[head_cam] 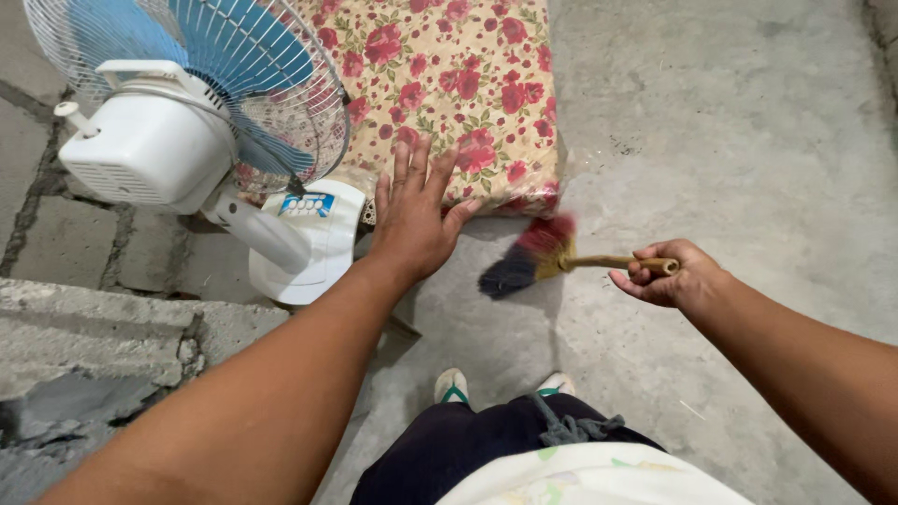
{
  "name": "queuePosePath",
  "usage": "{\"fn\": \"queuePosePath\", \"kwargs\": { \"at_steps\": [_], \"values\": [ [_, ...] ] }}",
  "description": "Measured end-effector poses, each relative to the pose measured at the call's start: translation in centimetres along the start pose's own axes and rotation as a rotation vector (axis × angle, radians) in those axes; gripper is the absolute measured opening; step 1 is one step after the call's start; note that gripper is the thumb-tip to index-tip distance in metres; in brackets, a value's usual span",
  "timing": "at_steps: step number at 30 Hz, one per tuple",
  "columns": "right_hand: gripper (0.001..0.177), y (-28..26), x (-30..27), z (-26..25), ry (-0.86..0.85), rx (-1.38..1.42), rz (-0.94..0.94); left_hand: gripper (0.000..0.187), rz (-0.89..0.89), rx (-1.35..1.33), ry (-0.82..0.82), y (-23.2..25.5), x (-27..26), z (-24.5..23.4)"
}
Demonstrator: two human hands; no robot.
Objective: The person sweeps a concrete floor with a small hand broom, moving around a standing fan and along the base of a bed with a mosquito net. The person uses the broom to gather dust and debris from the floor surface.
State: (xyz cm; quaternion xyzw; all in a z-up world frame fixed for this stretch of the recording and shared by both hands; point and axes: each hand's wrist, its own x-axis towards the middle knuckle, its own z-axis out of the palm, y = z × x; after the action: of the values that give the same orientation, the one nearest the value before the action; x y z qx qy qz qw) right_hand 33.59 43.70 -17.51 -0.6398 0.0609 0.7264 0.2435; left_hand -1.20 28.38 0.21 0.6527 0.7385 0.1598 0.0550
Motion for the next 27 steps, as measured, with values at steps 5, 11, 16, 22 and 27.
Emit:
{"fn": "queuePosePath", "kwargs": {
  "at_steps": [5, 11, 16, 22, 27],
  "values": [
    [0.009, 0.9, -2.9, 3.1, -0.030, 0.065, -0.028, 0.077, 0.007, -0.024, -0.005, 1.2, 0.7, 0.6],
    [0.004, 3.1, -6.0, 3.4, -0.158, -0.033, 0.007, 0.076, 0.043, -0.077, 0.014, 3.1, 2.0, 0.7],
    [0.003, 3.2, -5.0, -1.7, -0.065, 0.018, 0.023, 0.075, 0.036, -0.080, -0.017, 4.5, 2.5, 0.3],
    [0.003, 3.1, -4.6, -5.6, 0.148, 0.006, -0.075, 0.075, 0.051, -0.045, 0.018, 4.8, 2.9, -0.3],
    [0.016, 1.4, -7.4, -4.9, 0.037, -0.041, -0.159, 0.075, 0.068, -0.060, 0.036, 6.0, 3.1, -0.2]
  ]
}}
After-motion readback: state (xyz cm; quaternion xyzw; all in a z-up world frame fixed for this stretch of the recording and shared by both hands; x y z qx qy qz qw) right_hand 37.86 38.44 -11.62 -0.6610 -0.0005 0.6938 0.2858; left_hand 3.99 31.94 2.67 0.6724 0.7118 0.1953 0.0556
